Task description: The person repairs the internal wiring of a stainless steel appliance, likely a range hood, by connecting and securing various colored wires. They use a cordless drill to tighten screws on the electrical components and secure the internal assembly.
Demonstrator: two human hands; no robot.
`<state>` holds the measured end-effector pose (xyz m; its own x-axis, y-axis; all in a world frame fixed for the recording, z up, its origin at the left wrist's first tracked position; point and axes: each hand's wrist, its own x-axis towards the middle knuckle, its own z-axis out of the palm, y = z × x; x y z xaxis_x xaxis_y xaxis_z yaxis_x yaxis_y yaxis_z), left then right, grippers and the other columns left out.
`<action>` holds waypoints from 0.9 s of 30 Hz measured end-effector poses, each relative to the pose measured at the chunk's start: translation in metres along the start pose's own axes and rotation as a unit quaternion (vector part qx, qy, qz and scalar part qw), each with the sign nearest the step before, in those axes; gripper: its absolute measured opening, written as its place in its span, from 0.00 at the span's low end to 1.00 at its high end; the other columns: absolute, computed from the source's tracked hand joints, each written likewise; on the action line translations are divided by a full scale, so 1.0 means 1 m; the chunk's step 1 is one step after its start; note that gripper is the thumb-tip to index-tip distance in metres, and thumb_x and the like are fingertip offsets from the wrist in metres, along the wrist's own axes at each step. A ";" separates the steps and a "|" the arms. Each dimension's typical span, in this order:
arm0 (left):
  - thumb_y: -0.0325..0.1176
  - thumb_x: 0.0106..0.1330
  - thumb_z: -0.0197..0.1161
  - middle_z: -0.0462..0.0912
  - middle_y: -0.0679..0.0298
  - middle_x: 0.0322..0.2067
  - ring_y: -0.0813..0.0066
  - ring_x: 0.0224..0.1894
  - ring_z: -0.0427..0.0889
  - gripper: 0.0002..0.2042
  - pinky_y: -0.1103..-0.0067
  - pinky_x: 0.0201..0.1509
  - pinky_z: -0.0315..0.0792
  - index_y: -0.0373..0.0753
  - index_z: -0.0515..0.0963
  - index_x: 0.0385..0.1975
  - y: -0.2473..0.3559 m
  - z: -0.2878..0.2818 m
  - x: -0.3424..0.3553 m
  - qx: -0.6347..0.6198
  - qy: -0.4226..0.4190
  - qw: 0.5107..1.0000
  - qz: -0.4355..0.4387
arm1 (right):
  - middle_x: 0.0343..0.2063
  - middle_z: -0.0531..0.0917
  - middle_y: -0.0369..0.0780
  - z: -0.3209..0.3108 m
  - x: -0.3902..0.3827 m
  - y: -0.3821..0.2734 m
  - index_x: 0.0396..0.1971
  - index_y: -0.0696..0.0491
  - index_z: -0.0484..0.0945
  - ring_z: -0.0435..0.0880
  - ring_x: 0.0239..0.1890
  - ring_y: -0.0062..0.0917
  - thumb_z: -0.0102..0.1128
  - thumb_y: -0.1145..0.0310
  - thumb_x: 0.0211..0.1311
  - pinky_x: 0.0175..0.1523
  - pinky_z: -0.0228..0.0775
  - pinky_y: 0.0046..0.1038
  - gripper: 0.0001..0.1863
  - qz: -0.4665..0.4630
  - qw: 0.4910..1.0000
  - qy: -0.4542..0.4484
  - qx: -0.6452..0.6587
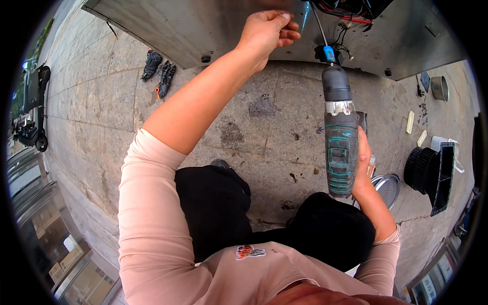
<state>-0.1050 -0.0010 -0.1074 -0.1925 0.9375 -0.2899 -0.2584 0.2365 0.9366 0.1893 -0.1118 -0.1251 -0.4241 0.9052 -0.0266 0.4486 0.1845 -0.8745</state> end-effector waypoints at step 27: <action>0.36 0.70 0.58 0.78 0.59 0.47 0.72 0.48 0.80 0.19 0.76 0.50 0.75 0.33 0.70 0.56 -0.008 -0.013 -0.007 0.059 0.010 0.998 -0.030 | 0.33 0.77 0.37 -0.117 -0.091 0.043 0.44 0.55 0.75 0.77 0.37 0.27 0.64 0.67 0.56 0.45 0.68 0.29 0.16 0.039 0.997 -0.067 -0.006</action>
<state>-0.1135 -0.0130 -0.1153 -0.1990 0.9160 -0.3484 -0.1561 0.3213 0.9340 0.3391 -0.1416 -0.1032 -0.4883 0.8580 -0.1594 0.4929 0.1204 -0.8617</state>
